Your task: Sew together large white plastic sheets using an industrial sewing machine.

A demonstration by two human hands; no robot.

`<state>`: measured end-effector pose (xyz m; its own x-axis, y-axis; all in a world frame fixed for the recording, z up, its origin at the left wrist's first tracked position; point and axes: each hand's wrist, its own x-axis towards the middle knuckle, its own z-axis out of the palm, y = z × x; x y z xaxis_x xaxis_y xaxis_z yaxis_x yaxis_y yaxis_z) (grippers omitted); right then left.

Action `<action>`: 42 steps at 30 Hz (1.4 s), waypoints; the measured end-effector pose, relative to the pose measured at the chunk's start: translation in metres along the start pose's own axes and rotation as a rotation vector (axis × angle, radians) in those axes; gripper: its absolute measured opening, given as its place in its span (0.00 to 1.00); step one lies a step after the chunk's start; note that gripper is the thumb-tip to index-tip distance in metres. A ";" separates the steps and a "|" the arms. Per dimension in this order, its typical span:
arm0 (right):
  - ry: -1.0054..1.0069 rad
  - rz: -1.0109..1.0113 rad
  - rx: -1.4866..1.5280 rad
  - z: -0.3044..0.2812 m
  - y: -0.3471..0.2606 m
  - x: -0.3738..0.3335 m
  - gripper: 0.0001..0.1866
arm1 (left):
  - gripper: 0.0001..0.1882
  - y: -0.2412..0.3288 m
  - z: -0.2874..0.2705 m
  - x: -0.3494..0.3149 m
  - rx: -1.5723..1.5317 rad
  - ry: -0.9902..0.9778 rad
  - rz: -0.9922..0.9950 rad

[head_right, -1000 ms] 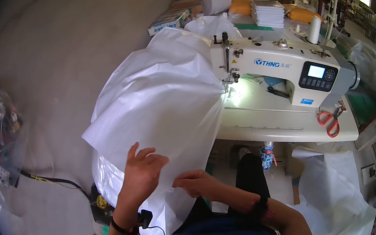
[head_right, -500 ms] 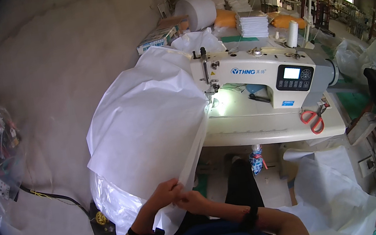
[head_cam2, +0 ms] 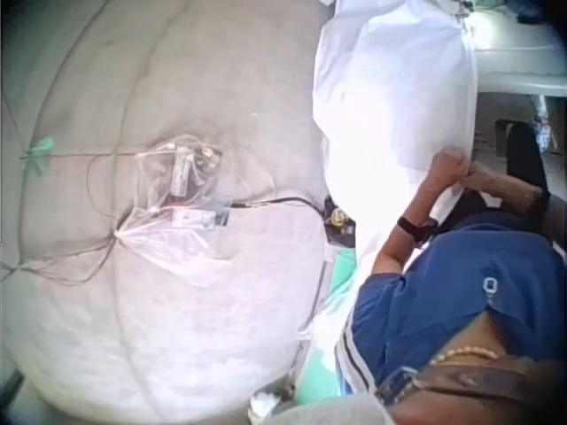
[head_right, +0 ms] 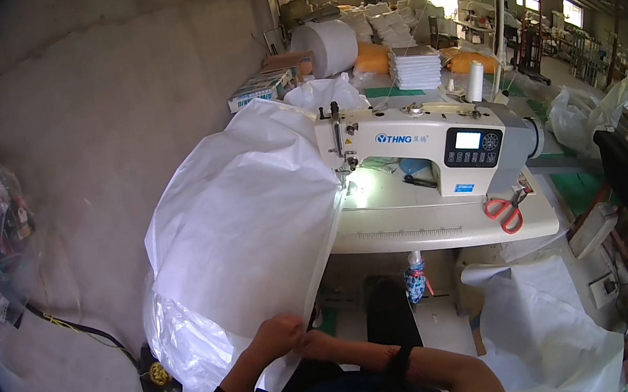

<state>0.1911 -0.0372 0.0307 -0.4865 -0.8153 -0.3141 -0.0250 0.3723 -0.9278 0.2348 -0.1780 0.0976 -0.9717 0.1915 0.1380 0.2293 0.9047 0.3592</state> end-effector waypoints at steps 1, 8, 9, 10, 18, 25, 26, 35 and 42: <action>-0.026 -0.010 0.020 0.000 -0.006 -0.005 0.17 | 0.11 0.001 -0.006 -0.001 -0.006 0.040 0.015; -0.308 -0.216 -0.280 0.011 -0.032 -0.018 0.12 | 0.12 0.011 -0.007 -0.009 -0.404 -0.132 -0.276; -0.318 -0.022 -0.063 0.013 -0.031 -0.018 0.11 | 0.12 0.009 0.001 -0.012 -0.313 0.000 -0.254; -0.297 -0.105 -0.069 0.011 -0.030 -0.017 0.11 | 0.12 0.005 0.009 -0.015 -0.293 -0.007 -0.285; 0.402 -0.159 -1.216 -0.151 -0.061 0.029 0.12 | 0.09 0.004 0.018 -0.035 -0.731 0.113 -0.422; 0.727 0.220 -1.186 -0.244 -0.099 0.122 0.09 | 0.10 0.040 -0.030 -0.016 -0.788 -0.123 -0.303; 0.719 0.191 -1.174 -0.243 -0.095 0.131 0.09 | 0.10 0.040 -0.033 -0.015 -0.762 -0.140 -0.299; 0.835 0.210 -1.254 -0.181 -0.074 0.101 0.22 | 0.09 0.024 -0.021 0.008 -0.794 -0.013 -0.269; 0.852 0.232 -1.124 -0.163 -0.071 0.066 0.26 | 0.12 0.022 -0.001 0.059 -0.761 -0.015 -0.373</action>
<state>0.0183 -0.0448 0.1083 -0.9321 -0.3275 0.1546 -0.3442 0.9339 -0.0971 0.1822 -0.1475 0.1144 -0.9907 -0.0588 -0.1229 -0.1362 0.4079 0.9028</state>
